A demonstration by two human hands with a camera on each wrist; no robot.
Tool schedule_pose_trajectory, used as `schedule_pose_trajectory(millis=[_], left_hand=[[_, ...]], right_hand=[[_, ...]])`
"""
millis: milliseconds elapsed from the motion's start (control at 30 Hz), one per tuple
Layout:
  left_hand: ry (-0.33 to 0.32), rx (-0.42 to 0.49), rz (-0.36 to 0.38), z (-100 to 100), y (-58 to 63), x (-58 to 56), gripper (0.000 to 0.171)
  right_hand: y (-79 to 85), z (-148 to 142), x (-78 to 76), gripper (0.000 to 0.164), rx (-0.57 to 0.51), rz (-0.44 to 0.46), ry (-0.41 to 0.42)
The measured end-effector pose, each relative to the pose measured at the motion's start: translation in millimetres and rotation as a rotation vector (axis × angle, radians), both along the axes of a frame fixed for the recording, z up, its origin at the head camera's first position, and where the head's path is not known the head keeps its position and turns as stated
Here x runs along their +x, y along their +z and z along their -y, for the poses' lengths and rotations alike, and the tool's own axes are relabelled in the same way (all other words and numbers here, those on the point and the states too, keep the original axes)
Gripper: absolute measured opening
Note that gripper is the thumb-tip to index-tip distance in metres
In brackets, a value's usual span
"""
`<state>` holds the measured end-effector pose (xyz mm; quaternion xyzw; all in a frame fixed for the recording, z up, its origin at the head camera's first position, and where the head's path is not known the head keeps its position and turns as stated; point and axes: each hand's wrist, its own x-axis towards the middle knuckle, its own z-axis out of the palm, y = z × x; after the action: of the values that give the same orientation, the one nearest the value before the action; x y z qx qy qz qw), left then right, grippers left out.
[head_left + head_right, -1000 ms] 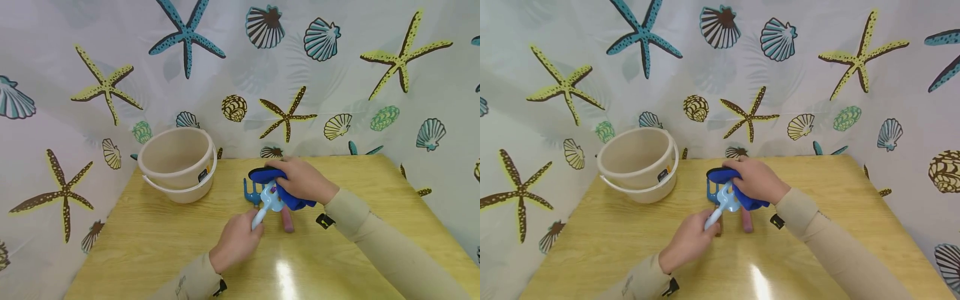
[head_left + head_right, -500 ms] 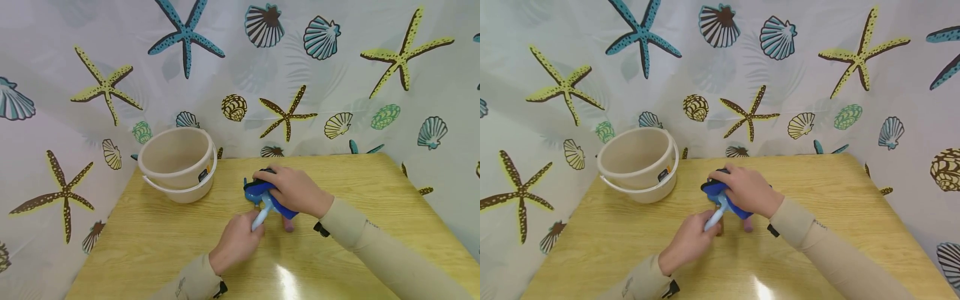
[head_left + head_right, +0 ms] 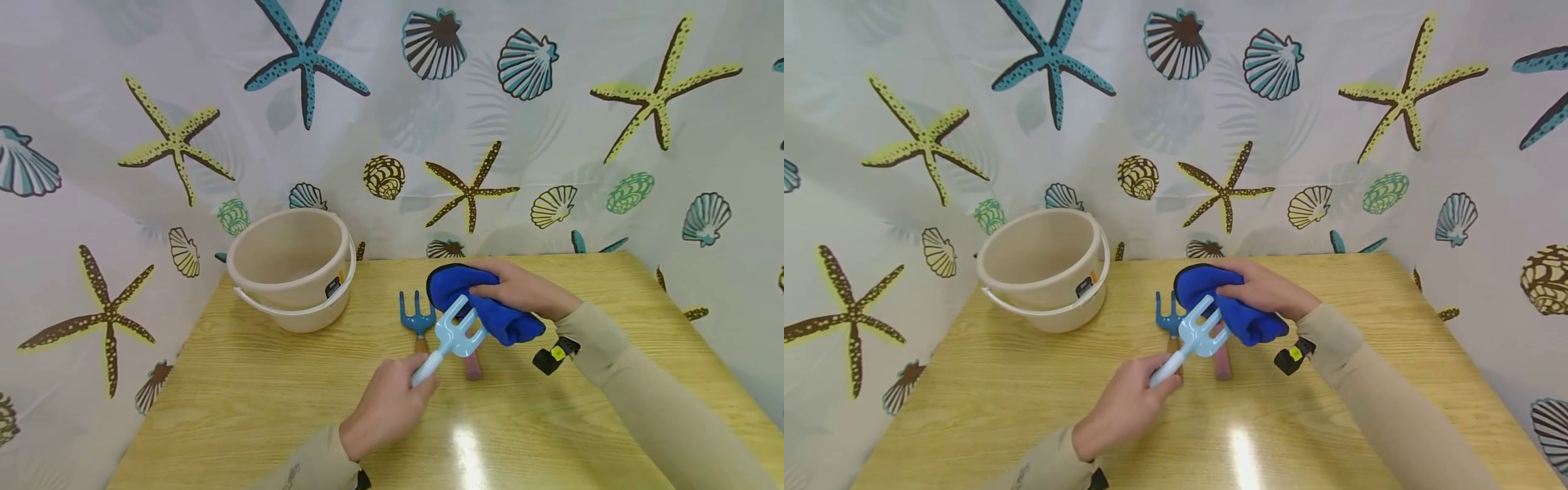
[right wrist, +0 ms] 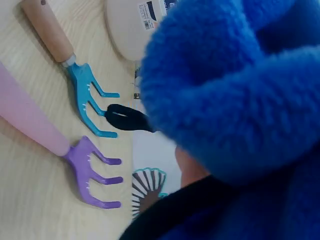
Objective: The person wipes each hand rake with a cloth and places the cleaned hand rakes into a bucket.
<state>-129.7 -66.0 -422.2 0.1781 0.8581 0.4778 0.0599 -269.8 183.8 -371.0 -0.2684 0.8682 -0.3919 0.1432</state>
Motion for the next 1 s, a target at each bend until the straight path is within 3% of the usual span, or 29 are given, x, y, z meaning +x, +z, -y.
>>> schedule_pose_trajectory(millis=[267, 467, 633, 833, 1000], left_hand=[[0.019, 0.121, 0.054, 0, -2.6, -2.6, 0.013], [0.003, 0.086, 0.023, 0, -5.1, -1.6, 0.009], [-0.017, 0.009, -0.035, -1, -4.8, -1.7, 0.006], [-0.029, 0.035, -0.035, 0, -3.8, -2.9, 0.007], [-0.045, 0.113, -0.009, 3, -4.8, -2.7, 0.013]], right_hand=[[-7.8, -12, 8.6, 0.065, -0.075, 0.087, -0.063], [-6.1, -23, 20.9, 0.066, -0.064, 0.065, -0.054], [3.1, -24, 34.2, 0.062, -0.040, -0.044, -0.094], [17.2, -17, 49.1, 0.050, -0.134, -0.316, -0.197], [17.4, -12, 51.6, 0.049, -0.139, -0.319, -0.124]])
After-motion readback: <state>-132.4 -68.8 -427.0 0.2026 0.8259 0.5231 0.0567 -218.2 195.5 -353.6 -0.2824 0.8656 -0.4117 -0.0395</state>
